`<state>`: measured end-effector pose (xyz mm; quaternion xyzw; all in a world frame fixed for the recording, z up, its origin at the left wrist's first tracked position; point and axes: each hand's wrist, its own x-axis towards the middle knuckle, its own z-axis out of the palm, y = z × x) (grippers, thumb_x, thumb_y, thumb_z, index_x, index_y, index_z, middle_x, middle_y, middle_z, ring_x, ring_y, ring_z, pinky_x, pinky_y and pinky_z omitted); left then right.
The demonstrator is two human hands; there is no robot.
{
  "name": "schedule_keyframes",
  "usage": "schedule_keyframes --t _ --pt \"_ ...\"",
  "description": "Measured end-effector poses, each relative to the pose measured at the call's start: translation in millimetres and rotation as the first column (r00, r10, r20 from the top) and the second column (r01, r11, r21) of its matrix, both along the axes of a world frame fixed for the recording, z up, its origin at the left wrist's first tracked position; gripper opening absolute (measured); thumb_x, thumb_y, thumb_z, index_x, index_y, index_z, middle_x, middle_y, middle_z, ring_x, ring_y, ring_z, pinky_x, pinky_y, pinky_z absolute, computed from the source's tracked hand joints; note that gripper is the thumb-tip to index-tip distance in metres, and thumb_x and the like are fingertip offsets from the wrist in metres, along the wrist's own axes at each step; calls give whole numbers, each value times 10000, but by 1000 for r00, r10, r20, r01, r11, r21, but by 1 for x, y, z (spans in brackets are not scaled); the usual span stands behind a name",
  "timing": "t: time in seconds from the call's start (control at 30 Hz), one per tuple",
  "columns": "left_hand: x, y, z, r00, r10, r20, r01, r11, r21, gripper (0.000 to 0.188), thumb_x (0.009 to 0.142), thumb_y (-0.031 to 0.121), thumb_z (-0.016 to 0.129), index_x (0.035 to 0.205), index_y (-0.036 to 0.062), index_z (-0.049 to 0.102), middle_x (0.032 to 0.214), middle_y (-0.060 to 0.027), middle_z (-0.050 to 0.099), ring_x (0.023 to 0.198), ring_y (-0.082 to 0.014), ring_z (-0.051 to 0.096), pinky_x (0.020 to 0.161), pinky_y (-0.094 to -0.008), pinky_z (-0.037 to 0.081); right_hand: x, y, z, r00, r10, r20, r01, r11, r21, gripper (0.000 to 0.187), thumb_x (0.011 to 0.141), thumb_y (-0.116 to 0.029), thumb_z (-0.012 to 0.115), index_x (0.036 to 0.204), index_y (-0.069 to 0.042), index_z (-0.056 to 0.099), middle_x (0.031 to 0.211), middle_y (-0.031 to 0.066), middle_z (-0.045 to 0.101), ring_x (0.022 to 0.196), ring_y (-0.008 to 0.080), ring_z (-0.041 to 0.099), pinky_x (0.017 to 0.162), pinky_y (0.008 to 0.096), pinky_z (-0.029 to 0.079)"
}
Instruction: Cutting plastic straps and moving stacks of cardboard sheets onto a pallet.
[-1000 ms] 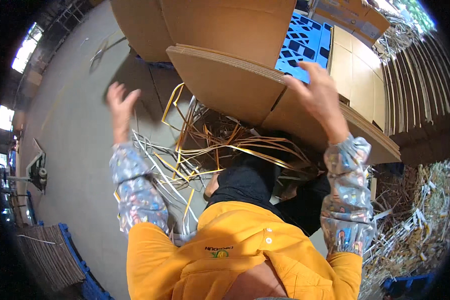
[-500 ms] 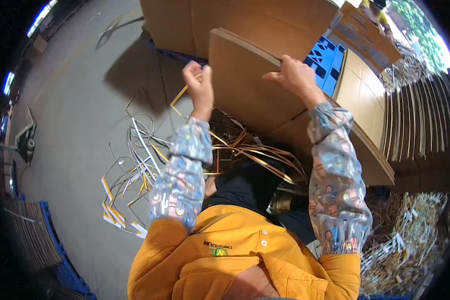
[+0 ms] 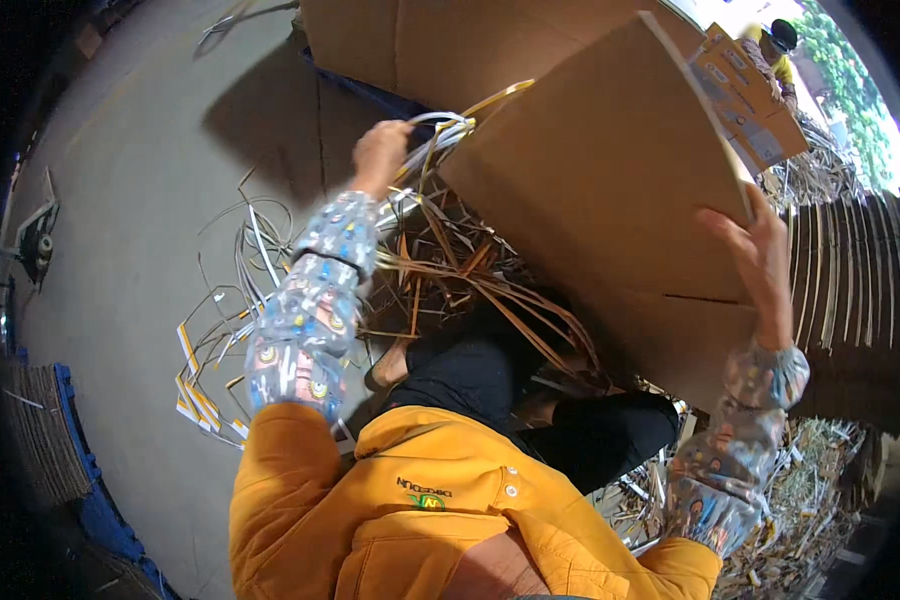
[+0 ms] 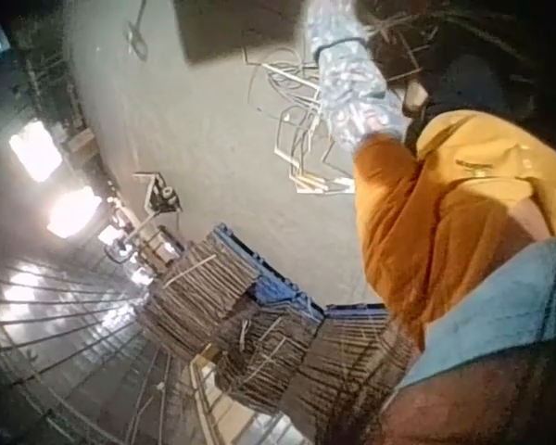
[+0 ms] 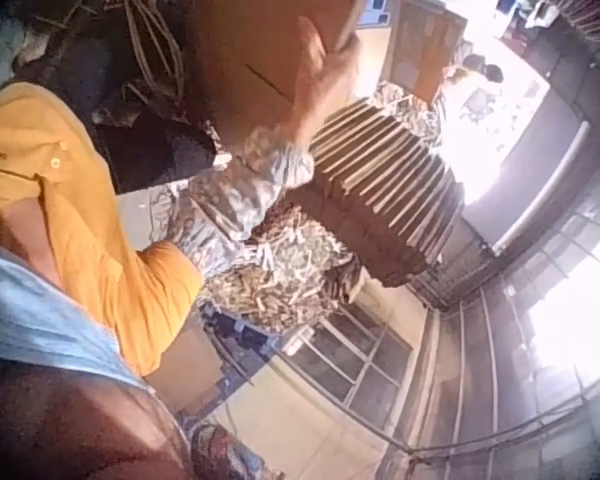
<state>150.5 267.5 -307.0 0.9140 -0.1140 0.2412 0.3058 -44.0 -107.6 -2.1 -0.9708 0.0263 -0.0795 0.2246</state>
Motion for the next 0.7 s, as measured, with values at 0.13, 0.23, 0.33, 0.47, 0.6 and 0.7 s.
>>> schedule_keyframes --t 0.13,0.23,0.33,0.47,0.6,0.7 --pt "-15 151 -71 960 113 -256 43 845 534 268 830 279 504 902 66 649 876 -148 636 768 -330 602 712 -437 467 -42 -41 30 998 -42 51 27 963 268 440 807 -164 634 1187 13 499 1037 65 591 918 125 548 795 246 436" --pt "-24 130 -34 608 -383 -695 -163 797 -581 534 698 48 595 1217 39 471 951 -84 609 586 -143 592 462 -264 438 -87 -111 48 983 -119 143 109 991 81 513 806 -320 639 1185 0 508 1062 75 578 955 173 535 817 319 425" --pt "-20 84 75 908 -323 -268 38 698 -715 680 729 81 629 1349 52 349 1235 -133 484 908 -138 553 773 -240 451 -117 -145 56 957 -192 216 192 981 20 538 797 -346 648 1190 -6 508 1078 72 577 969 191 531 830 323 419" --pt "-46 -48 184 876 -425 228 481 802 -355 703 706 302 734 1291 58 428 1278 -116 469 1108 -244 487 942 -359 388 -134 -185 49 941 -230 249 216 973 81 547 787 -352 657 1188 -8 513 1093 70 573 981 200 525 845 319 415" --pt "-39 -175 176 831 -397 391 361 918 164 701 747 502 617 1313 136 427 1185 -84 534 1069 -232 483 914 -367 315 -159 -217 40 921 -310 234 272 945 181 563 777 -380 665 1178 -11 521 1098 68 567 990 204 519 851 325 410" --pt "-7 -196 159 848 -466 253 419 881 221 461 780 471 582 1131 173 572 870 -1 633 870 -170 551 807 -374 340 -171 -227 36 900 -334 281 296 940 170 601 756 -412 674 1173 -6 522 1100 73 567 993 207 517 851 334 407"
